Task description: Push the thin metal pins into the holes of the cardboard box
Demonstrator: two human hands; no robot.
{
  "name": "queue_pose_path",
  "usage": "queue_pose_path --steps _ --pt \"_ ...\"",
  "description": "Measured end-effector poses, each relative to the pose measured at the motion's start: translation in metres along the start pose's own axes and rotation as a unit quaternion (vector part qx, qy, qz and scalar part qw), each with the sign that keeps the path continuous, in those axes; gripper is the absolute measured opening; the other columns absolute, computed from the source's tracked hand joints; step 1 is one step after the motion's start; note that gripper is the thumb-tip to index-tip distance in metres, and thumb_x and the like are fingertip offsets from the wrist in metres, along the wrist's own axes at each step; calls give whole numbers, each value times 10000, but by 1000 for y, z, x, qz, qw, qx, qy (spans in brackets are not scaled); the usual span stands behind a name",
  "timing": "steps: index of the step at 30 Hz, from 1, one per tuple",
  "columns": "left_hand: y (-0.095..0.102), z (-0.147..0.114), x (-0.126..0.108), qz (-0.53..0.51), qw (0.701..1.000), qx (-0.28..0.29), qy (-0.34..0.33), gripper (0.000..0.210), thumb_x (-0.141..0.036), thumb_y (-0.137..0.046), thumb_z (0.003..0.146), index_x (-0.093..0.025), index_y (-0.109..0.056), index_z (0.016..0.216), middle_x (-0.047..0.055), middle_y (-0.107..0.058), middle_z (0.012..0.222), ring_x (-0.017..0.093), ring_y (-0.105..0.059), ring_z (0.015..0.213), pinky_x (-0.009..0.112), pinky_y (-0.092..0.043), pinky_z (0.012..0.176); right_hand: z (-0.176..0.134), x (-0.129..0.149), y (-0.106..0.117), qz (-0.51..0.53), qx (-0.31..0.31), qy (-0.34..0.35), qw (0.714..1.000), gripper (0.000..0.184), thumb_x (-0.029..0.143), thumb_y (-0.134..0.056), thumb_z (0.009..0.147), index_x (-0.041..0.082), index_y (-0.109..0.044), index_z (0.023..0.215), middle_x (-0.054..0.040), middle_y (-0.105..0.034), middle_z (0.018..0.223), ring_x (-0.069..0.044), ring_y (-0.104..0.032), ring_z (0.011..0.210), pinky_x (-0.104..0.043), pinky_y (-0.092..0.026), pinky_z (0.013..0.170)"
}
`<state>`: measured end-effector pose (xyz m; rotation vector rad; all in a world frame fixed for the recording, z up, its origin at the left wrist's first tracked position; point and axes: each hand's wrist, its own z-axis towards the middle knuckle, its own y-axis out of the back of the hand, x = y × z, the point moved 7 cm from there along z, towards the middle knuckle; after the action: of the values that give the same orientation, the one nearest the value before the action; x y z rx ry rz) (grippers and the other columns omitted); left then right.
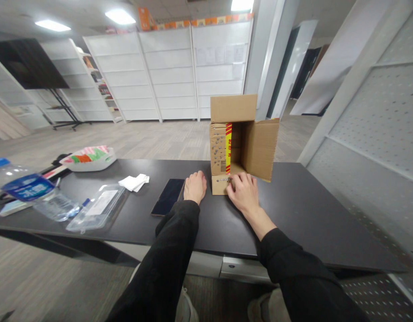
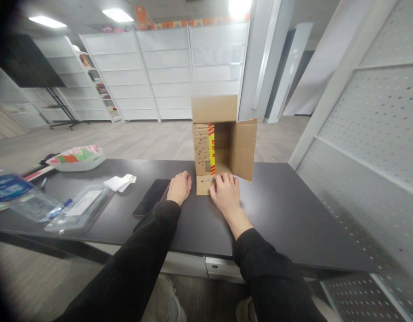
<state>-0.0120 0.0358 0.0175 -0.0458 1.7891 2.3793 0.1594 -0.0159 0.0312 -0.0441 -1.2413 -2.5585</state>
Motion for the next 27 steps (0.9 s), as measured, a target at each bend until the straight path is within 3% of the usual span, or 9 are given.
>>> queue_pose_path --steps 27 --pt "0 0 0 -7 1000 1 -1 241 -251 -382 1038 -167 -600 1095 110 -684 1077 250 -635 1042 348 -437 865 -3 15 -4 43 35 83 995 266 232 -560 889 192 -668 1129 -112 -648 1183 -273 -526 1095 -414 -312 958"
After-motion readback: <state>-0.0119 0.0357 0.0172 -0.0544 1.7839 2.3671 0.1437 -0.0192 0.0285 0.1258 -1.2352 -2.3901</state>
